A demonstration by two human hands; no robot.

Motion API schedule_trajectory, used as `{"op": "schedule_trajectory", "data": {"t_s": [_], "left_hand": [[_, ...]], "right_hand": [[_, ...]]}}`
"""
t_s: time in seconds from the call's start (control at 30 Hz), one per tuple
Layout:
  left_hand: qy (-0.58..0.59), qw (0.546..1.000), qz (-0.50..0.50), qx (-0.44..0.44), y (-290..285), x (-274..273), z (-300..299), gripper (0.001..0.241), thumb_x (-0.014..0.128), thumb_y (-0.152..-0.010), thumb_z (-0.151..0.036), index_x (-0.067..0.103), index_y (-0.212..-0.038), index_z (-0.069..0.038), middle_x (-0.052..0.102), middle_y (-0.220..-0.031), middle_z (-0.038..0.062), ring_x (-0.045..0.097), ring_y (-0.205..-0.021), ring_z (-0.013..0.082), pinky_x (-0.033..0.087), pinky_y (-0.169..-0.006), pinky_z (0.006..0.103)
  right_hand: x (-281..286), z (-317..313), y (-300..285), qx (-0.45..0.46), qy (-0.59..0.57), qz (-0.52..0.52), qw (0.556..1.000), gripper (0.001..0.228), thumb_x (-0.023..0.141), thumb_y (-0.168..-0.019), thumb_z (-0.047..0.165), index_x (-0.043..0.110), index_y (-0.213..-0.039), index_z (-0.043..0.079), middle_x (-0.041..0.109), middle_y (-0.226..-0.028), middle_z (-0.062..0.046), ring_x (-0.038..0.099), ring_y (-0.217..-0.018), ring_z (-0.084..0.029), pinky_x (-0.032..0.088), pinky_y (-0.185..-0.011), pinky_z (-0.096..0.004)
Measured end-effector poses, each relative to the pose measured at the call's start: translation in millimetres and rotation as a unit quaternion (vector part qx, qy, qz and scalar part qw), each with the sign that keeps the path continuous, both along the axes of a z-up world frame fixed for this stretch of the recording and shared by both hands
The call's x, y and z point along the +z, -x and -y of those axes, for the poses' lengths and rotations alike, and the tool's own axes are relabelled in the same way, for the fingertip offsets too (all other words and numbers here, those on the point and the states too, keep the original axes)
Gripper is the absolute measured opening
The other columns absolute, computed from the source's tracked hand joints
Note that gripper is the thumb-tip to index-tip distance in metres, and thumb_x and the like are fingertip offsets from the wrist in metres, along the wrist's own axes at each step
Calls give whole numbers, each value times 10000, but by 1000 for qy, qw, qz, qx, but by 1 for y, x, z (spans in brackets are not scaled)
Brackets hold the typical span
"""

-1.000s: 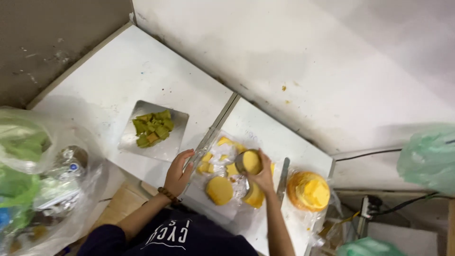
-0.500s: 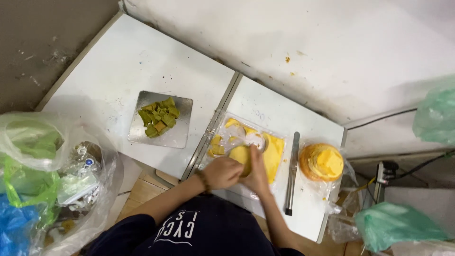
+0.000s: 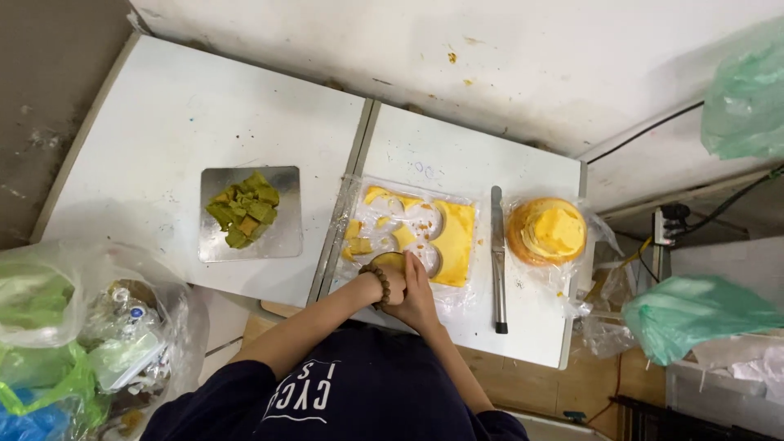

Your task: The person presses a round metal cutter into a flat yellow cake sheet to cut out circular pieces, lifts the cutter with each round inside, and places the cut rounds onto a tray with other cake pieces. At the end, the person puts cake pieces into a plastic bag.

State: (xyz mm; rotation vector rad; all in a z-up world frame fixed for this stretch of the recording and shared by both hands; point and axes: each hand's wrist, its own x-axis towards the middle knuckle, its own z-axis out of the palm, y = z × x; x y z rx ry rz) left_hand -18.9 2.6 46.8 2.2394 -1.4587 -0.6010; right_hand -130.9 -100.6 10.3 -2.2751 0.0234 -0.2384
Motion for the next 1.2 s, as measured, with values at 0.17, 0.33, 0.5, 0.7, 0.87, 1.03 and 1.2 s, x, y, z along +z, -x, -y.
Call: {"op": "schedule_trajectory", "data": {"t_s": [0.17, 0.33, 0.5, 0.7, 0.87, 1.03, 1.2], "left_hand": [[34, 999, 34, 14, 6, 8, -1, 291, 655, -797, -144, 649, -1067, -36, 691, -1060, 164, 677, -994, 330, 524, -884, 448], [71, 995, 69, 33, 16, 21, -3, 367, 693, -738, -103, 646, -1094, -23, 680, -1104, 169, 662, -1038, 327, 514, -900, 446], [113, 986, 116, 43, 28, 49, -10, 453, 730, -679, -61, 642, -1120, -10, 668, -1149, 174, 648, -1082, 324, 505, -915, 443], [213, 971, 39, 102, 11, 74, -35, 278, 643, -830, -93, 622, -1102, -42, 656, -1155, 94, 628, -1078, 280, 503, -934, 438], [194, 977, 33, 79, 14, 48, -47, 231, 629, -865, -128, 634, -1085, -57, 648, -1148, 98, 626, -1079, 301, 489, -906, 447], [151, 984, -21, 88, 15, 28, -55, 236, 629, -884, -146, 644, -1104, -63, 646, -1140, 87, 625, -1058, 307, 495, -894, 452], [124, 988, -40, 85, -6, 29, -42, 200, 607, -901, -140, 655, -1078, -59, 668, -1126, 97, 638, -1062, 313, 522, -892, 447]], "right_hand": [[7, 4, -5, 48, 55, 46, 996, 1365, 1007, -499, 284, 232, -1593, 31, 431, -1496, -274, 453, -1373, -467, 455, -1086, -505], [38, 4, -6, 58, 46, 108, 991, 1284, 989, -533, 266, 283, -1583, 49, 443, -1500, -259, 481, -1365, -447, 473, -1092, -484], [33, 47, -11, -50, 53, 34, 997, 1160, 960, -524, 197, 380, -1515, 31, 459, -1484, -261, 438, -1395, -452, 400, -1159, -501], [21, 105, -38, -228, 60, 87, 968, 1306, 1005, -615, 255, 195, -1616, 36, 358, -1513, -257, 381, -1422, -426, 378, -1174, -495], [14, 117, -63, -227, 35, 28, 973, 1389, 1004, -590, 249, 111, -1641, 81, 308, -1576, -240, 393, -1437, -413, 408, -1175, -465], [8, 127, -57, -211, 9, 2, 977, 1461, 1021, -558, 259, 51, -1634, 74, 222, -1634, -243, 312, -1496, -414, 351, -1205, -477], [-12, 140, -48, -193, -42, 9, 980, 1447, 991, -609, 228, 8, -1657, 57, 196, -1705, -253, 264, -1564, -405, 278, -1262, -492]]}}
